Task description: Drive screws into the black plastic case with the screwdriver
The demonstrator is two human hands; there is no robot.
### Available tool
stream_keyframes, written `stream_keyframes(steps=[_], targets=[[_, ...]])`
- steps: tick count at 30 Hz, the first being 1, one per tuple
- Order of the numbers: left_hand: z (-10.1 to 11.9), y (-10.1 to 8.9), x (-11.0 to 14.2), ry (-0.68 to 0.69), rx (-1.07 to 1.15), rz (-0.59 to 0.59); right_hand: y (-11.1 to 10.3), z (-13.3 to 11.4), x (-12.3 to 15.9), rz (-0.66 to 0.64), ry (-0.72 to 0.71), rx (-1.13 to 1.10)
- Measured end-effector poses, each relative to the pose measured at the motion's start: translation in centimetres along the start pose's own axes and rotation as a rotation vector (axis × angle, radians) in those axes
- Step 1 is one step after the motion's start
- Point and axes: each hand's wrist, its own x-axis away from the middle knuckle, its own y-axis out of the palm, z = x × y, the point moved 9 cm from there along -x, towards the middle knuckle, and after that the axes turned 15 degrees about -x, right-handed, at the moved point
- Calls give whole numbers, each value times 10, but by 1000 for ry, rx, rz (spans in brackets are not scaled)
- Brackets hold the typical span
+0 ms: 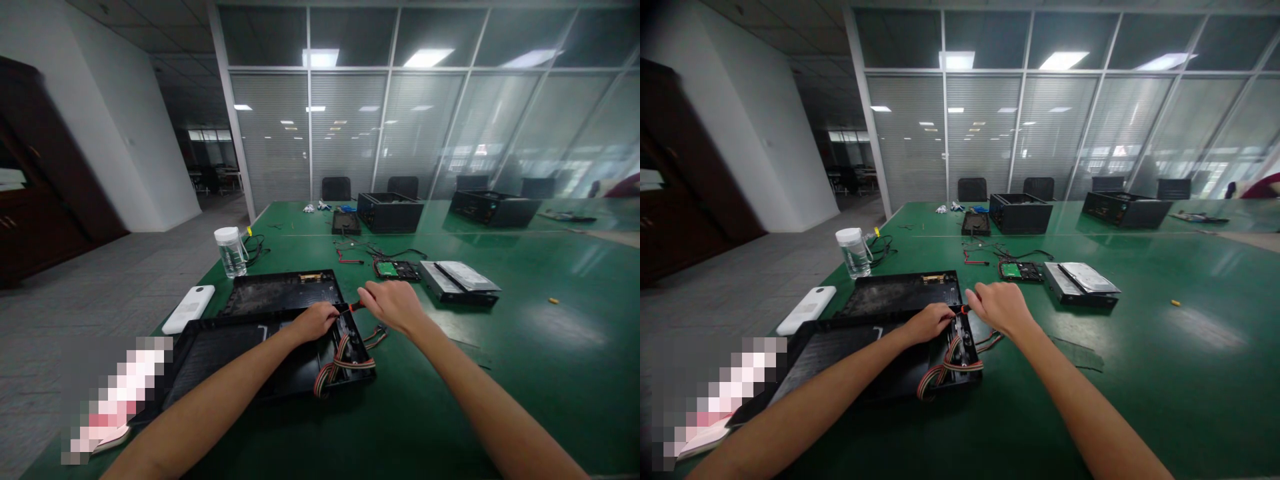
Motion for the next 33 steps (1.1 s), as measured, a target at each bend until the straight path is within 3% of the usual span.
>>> stream_keyframes(steps=[6,11,15,20,33], targets=[[0,-2,-1,-2,-31,38,2,-33,-32,-171,-12,-25],[-2,-2,0,-12,-16,34,3,-16,-46,-169,110,33],[-4,-1,0,-35,20,26,7,-27,-45,-249,31,-119],[-5,0,0,-51,50,15,-1,-24,-43,-187,152,40],[-4,-1,0,-37,20,37,1,-20,-38,-252,129,30]])
